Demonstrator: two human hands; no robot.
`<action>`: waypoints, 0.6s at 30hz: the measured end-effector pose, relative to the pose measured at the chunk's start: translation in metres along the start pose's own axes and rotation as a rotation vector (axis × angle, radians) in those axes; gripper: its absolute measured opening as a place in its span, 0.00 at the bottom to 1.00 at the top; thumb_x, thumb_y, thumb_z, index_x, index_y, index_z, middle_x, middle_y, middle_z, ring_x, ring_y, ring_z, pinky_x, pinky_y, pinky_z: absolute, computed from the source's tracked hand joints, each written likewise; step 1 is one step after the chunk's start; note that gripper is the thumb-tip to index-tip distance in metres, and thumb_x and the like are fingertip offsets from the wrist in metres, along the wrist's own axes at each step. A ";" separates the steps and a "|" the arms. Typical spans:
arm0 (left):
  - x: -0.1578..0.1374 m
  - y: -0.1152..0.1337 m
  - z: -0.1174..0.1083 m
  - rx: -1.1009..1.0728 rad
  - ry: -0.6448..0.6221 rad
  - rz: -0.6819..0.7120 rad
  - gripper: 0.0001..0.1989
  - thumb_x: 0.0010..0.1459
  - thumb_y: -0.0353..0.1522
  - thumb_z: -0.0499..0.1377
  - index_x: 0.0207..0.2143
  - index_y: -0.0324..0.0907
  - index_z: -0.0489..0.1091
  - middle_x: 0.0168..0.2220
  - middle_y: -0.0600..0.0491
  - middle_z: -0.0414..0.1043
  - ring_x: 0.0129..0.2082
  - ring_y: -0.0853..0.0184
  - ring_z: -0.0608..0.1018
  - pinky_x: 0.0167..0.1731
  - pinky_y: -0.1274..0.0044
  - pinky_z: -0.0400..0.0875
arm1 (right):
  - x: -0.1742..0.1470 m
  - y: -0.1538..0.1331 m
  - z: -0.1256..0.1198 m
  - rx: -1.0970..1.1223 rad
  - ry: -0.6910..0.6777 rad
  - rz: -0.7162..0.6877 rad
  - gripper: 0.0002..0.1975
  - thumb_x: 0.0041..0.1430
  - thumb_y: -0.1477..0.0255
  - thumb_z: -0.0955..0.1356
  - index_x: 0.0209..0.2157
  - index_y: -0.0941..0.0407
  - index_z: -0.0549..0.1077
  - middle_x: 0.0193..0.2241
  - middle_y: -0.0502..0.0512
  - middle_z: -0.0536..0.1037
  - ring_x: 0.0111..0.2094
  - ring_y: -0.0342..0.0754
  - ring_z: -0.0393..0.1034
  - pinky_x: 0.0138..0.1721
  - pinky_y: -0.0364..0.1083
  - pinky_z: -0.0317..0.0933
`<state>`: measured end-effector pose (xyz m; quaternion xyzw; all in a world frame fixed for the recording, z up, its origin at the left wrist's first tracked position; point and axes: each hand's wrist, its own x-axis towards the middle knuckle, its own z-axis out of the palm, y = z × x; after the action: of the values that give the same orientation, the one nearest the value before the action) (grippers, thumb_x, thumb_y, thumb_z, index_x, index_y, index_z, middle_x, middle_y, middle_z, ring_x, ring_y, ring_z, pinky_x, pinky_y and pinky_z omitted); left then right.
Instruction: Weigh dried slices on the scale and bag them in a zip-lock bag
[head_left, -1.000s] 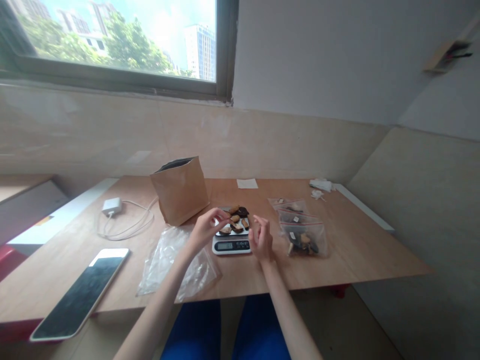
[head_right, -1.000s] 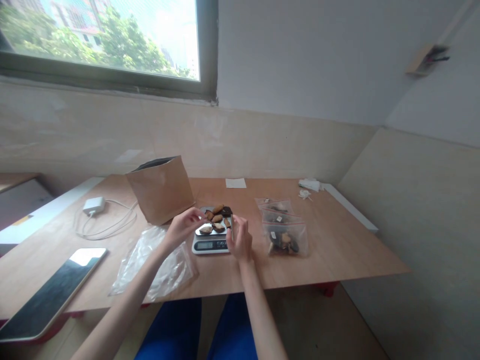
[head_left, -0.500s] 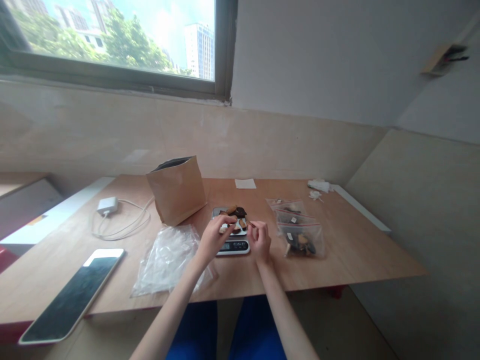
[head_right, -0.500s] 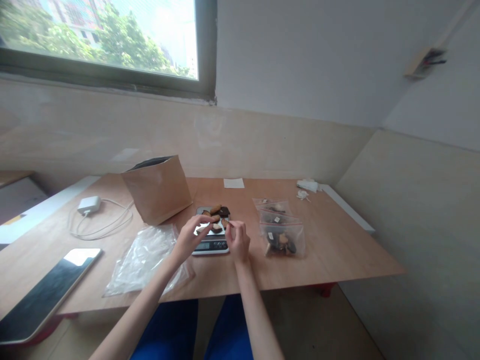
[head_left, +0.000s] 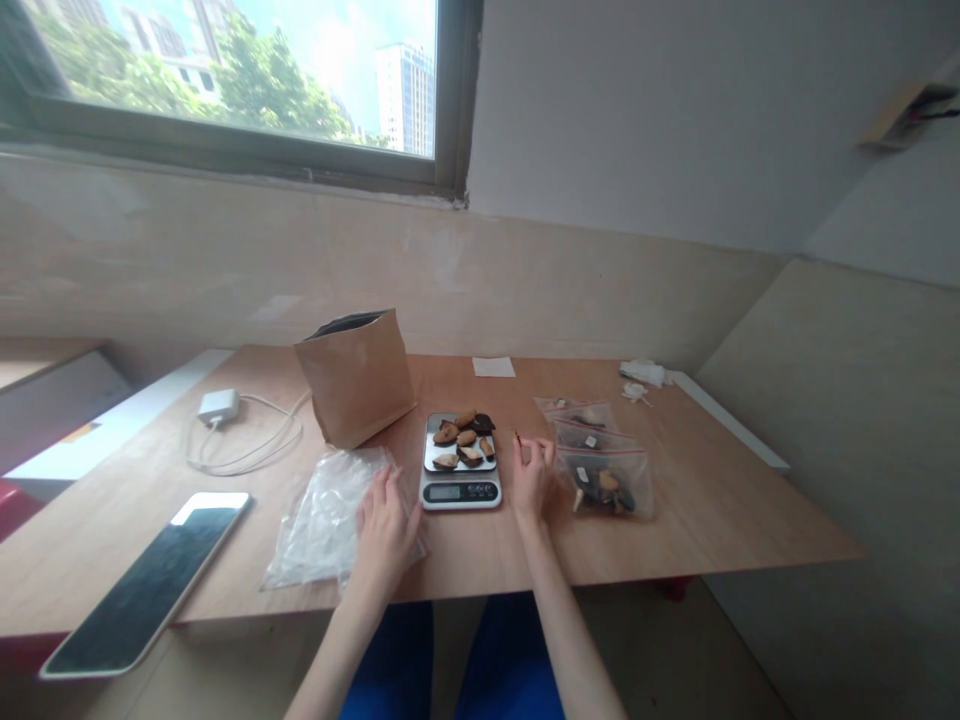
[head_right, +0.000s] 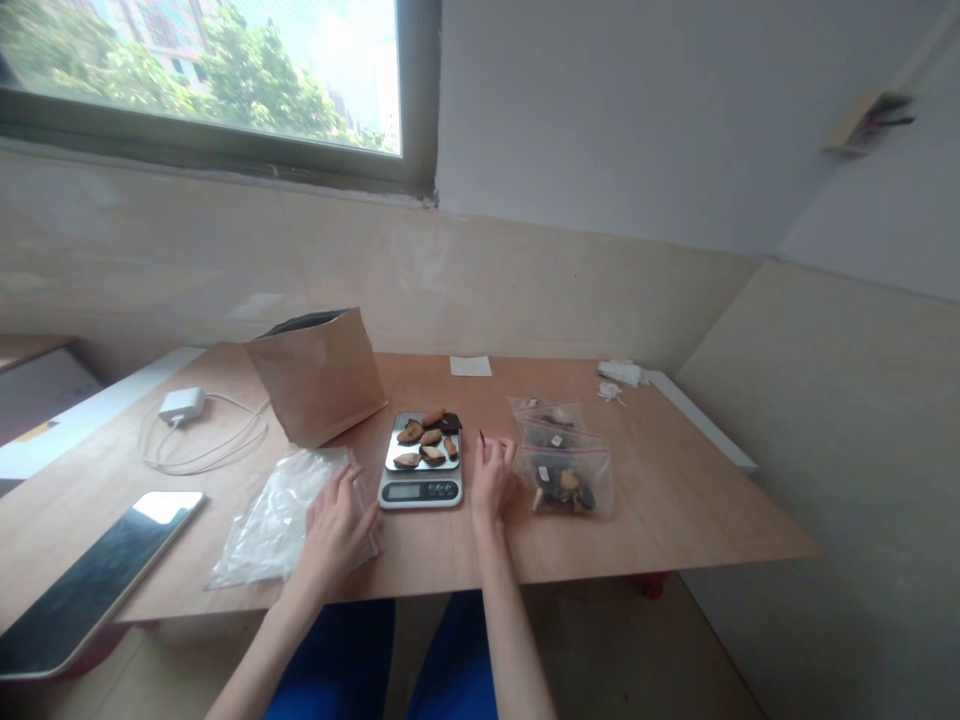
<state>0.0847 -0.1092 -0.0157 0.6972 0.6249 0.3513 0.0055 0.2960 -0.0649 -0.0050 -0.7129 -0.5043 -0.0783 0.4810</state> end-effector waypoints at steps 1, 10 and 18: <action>-0.004 -0.004 0.005 0.044 0.011 0.012 0.23 0.59 0.37 0.48 0.53 0.33 0.59 0.57 0.34 0.59 0.57 0.49 0.62 0.51 0.59 0.60 | 0.000 0.000 0.000 -0.028 -0.019 0.002 0.23 0.64 0.59 0.54 0.31 0.58 0.72 0.36 0.59 0.70 0.33 0.47 0.67 0.30 0.44 0.58; -0.014 -0.031 0.019 0.127 -0.088 0.103 0.27 0.61 0.41 0.44 0.53 0.30 0.61 0.56 0.34 0.62 0.58 0.53 0.63 0.56 0.62 0.57 | -0.001 -0.001 0.001 -0.263 -0.265 0.040 0.10 0.60 0.75 0.60 0.37 0.57 0.73 0.37 0.58 0.71 0.34 0.48 0.69 0.26 0.43 0.54; -0.010 -0.033 0.010 -0.045 -0.144 0.042 0.22 0.61 0.36 0.45 0.54 0.37 0.63 0.57 0.42 0.63 0.58 0.58 0.63 0.57 0.62 0.55 | -0.001 -0.001 0.006 -0.229 -0.239 0.051 0.17 0.62 0.73 0.56 0.41 0.59 0.74 0.38 0.60 0.71 0.33 0.46 0.69 0.27 0.42 0.56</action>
<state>0.0613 -0.1065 -0.0426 0.7335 0.6000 0.3140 0.0586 0.2924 -0.0612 -0.0083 -0.7797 -0.5276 -0.0377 0.3349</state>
